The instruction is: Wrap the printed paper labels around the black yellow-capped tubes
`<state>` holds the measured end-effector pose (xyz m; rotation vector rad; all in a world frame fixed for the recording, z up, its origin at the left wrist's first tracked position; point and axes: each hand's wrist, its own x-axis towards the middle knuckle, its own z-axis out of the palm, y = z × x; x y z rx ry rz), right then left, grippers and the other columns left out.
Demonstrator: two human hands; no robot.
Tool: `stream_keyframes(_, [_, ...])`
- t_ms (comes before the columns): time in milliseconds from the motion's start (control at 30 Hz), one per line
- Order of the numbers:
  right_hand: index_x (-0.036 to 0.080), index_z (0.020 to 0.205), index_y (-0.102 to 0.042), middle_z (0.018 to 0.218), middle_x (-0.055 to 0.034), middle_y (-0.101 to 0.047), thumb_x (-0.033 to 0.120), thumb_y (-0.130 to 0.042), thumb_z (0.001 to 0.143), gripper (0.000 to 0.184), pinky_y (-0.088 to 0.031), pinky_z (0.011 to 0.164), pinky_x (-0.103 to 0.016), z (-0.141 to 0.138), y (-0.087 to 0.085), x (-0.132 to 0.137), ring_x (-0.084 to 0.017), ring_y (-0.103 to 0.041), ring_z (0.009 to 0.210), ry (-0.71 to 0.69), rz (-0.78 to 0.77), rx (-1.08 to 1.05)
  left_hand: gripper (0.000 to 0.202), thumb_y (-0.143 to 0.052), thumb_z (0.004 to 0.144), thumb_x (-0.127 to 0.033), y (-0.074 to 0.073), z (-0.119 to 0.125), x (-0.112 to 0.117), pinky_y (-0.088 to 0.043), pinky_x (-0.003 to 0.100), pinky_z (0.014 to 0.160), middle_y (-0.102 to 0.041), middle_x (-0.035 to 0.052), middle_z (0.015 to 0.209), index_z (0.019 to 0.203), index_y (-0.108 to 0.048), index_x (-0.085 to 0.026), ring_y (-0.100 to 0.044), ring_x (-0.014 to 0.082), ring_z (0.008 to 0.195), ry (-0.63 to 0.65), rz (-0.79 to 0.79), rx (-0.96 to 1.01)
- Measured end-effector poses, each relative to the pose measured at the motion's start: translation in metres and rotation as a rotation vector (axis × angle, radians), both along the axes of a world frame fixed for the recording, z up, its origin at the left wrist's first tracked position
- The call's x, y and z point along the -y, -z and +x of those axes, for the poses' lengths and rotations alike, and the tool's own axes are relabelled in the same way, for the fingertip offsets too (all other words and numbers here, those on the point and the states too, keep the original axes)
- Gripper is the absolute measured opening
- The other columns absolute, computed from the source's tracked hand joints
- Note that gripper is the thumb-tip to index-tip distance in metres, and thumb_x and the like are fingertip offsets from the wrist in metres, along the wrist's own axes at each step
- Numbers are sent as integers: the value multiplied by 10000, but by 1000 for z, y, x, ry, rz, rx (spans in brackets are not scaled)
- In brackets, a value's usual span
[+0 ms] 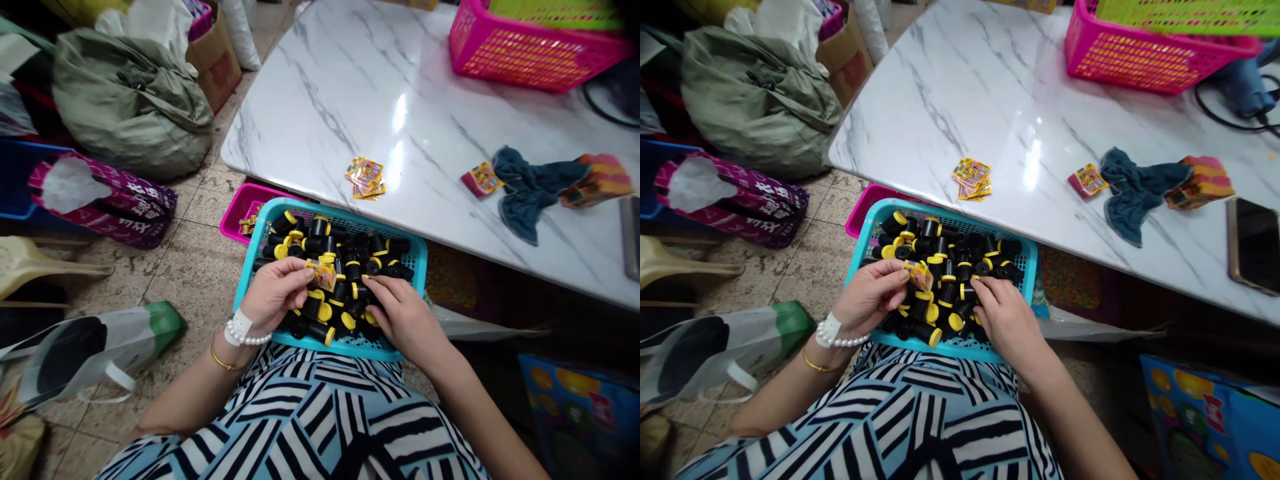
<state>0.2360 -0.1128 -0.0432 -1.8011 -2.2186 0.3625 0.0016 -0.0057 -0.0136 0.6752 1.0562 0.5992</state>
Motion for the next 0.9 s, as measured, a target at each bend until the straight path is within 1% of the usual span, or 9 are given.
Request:
stream_keyframes(100, [154, 1215, -606, 1121, -141, -666, 174, -557, 907, 312, -538, 876, -450, 1, 6, -1, -287, -599, 1026, 46, 48, -17, 301, -840, 656, -321, 0, 5, 1, -213, 132, 354, -660, 9, 623, 772, -630, -138, -452, 25, 364, 4, -2, 30])
stream_keyframes(200, [135, 1114, -639, 1115, -142, -662, 175, -589, 869, 254, -509, 875, -447, 0, 2, -8, -302, -579, 1022, 39, 62, 44, 308, -833, 667, -317, -3, 9, 1, -209, 127, 346, -642, -13, 595, 766, -592, -153, -460, 31, 347, -3, -7, 43])
stream_keyframes(300, [109, 1233, -605, 1226, -185, -619, 140, -578, 867, 368, -476, 882, -465, -7, -9, -15, -342, -540, 1086, -7, 61, 213, 290, -825, 681, -312, -4, 13, 2, -227, 126, 346, -600, -35, 542, 818, -628, -150, -465, 37, 343, 14, -3, 34])
stream_keyframes(367, [158, 1356, -537, 1244, -180, -608, 131, -557, 891, 466, -471, 840, -451, -14, -15, -19, -338, -540, 1072, -86, 60, 297, 298, -820, 689, -312, -4, 14, 2, -243, 124, 350, -607, -29, 557, 882, -670, -140, -469, 33, 353, 34, -3, 32])
stream_keyframes(433, [207, 1370, -531, 1125, -152, -645, 130, -547, 904, 473, -465, 749, -419, -19, -18, -24, -311, -567, 958, -185, 41, 351, 296, -816, 699, -316, -3, 15, 2, -252, 122, 356, -617, -16, 578, 891, -689, -130, -467, 27, 365, 46, -8, 31])
stream_keyframes(533, [187, 1197, -633, 894, -110, -652, 114, -560, 885, 328, -450, 675, -394, -19, -20, -32, -271, -572, 797, -240, -2, 340, 270, -813, 711, -329, -1, 14, 1, -203, 113, 351, -567, -28, 516, 830, -685, -123, -429, 19, 368, 40, -39, 41])
stream_keyframes(633, [193, 1077, -636, 921, -93, -673, 119, -607, 839, 250, -487, 770, -395, -10, -23, -36, -258, -602, 858, -168, 6, 41, 275, -822, 703, -327, 0, 14, -1, -149, 112, 346, -501, -54, 469, 817, -669, -130, -383, 15, 370, 7, -104, 81])
stream_keyframes(800, [257, 1134, -553, 1098, -67, -710, 251, -695, 824, 341, -552, 864, -385, -5, -25, -32, -231, -678, 998, 199, -74, -958, 316, -832, 682, -320, -2, 20, -5, -141, 128, 336, -580, -30, 602, 837, -645, -118, -387, 2, 381, -28, -128, 117])
stream_keyframes(900, [255, 1074, -574, 1091, -78, -719, 364, -753, 785, 357, -582, 829, -384, -13, -20, -31, -234, -699, 963, 322, -123, -1335, 335, -834, 669, -329, -2, 28, -7, -135, 136, 333, -621, -12, 651, 833, -623, -126, -393, 2, 366, -14, -122, 116])
